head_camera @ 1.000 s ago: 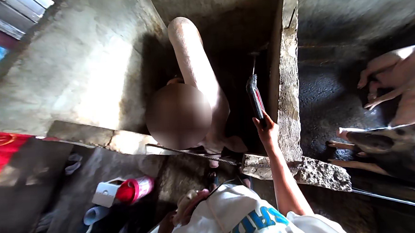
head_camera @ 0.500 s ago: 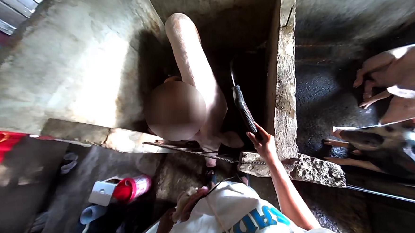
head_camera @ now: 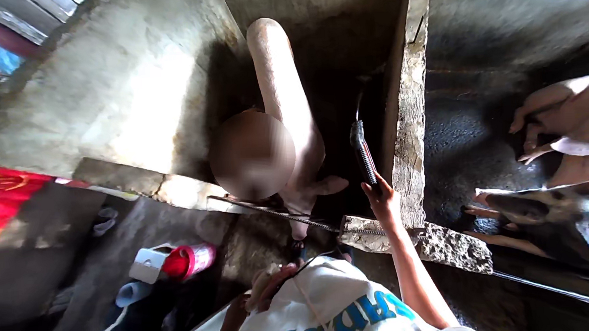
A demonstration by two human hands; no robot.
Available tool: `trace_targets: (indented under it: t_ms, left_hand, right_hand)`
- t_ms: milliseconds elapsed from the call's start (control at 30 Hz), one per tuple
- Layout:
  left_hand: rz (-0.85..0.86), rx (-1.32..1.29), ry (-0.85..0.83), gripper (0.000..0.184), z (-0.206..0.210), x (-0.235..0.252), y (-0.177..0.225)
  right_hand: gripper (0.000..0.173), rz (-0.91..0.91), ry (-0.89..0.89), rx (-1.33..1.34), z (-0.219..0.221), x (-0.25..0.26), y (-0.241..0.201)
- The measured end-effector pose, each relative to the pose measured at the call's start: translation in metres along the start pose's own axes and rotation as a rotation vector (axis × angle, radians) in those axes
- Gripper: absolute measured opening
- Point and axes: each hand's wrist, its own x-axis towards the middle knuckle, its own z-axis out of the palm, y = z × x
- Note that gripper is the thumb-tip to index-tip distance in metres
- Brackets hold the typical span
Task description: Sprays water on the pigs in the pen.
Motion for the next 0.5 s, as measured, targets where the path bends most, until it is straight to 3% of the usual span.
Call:
trace_targets:
  t_ms: [100,233,367,500]
  left_hand:
    - [-0.052,-0.011,-0.040,0.037,-0.009,-0.023,0.033]
    - [-0.073,-0.032,-0.038,0.036,-0.011,-0.029,0.042]
    - [0.040,-0.023,0.029,0.037,0.014,0.004,-0.029]
    - [-0.069,-0.088,-0.016,0.035,-0.001,-0.030,0.020]
  right_hand:
    - [0.047,0.034,-0.121,0.134,-0.005,0.000,0.004]
    - [0.046,0.067,-0.186,0.275,0.000,0.003,0.003]
    - [0.047,0.037,-0.173,0.358,0.010,0.008,-0.002]
    - [0.045,-0.029,-0.164,0.353,0.021,0.017,-0.007]
